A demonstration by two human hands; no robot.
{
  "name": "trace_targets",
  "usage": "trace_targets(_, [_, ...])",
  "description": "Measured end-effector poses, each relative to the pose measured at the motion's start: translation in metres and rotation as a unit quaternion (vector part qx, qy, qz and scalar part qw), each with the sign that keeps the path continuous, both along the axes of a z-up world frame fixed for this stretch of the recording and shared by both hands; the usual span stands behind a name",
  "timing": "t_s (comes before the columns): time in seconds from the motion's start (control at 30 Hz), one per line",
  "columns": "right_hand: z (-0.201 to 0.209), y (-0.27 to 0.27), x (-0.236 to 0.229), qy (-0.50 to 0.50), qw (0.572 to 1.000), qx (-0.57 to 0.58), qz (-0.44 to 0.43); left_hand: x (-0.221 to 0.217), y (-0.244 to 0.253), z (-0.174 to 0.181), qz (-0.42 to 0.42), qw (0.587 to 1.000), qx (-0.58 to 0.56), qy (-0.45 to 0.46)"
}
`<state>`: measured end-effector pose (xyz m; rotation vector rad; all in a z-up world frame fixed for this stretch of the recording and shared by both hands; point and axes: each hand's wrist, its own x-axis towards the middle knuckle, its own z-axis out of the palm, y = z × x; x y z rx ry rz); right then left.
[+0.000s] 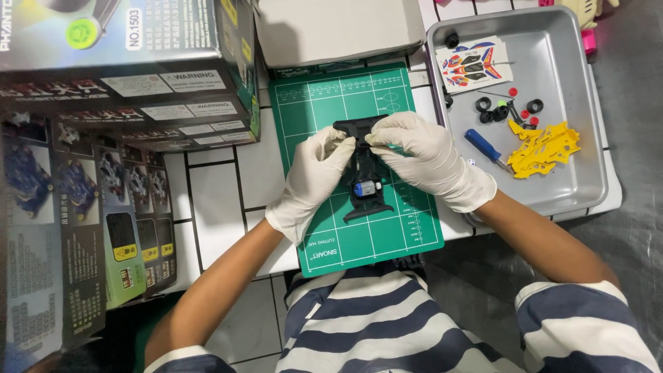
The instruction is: The person assembles a model car chassis on a green cutting mat. They insert a small blue battery into the chassis, secure it with a black plastic cover, and attach black wheels to the axles.
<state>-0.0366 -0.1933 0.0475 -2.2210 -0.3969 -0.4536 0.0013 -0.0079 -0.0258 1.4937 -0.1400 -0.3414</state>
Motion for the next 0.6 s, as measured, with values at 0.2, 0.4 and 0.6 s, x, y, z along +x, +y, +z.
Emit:
trace_targets(0.2, [-0.003,-0.002,0.000,-0.013,1.000,0.002,0.008,-0.001,-0.003,-0.005,0.010,1.000,0.008,-0.001])
trace_targets(0.4, [-0.006,-0.005,0.003,-0.025,0.999,0.007,0.025,0.002,0.000,-0.005,0.000,1.000,0.001,0.002])
trace_targets(0.6, [-0.006,-0.001,0.003,-0.046,0.997,0.034,0.045,0.003,0.000,-0.008,0.025,1.000,0.009,0.013])
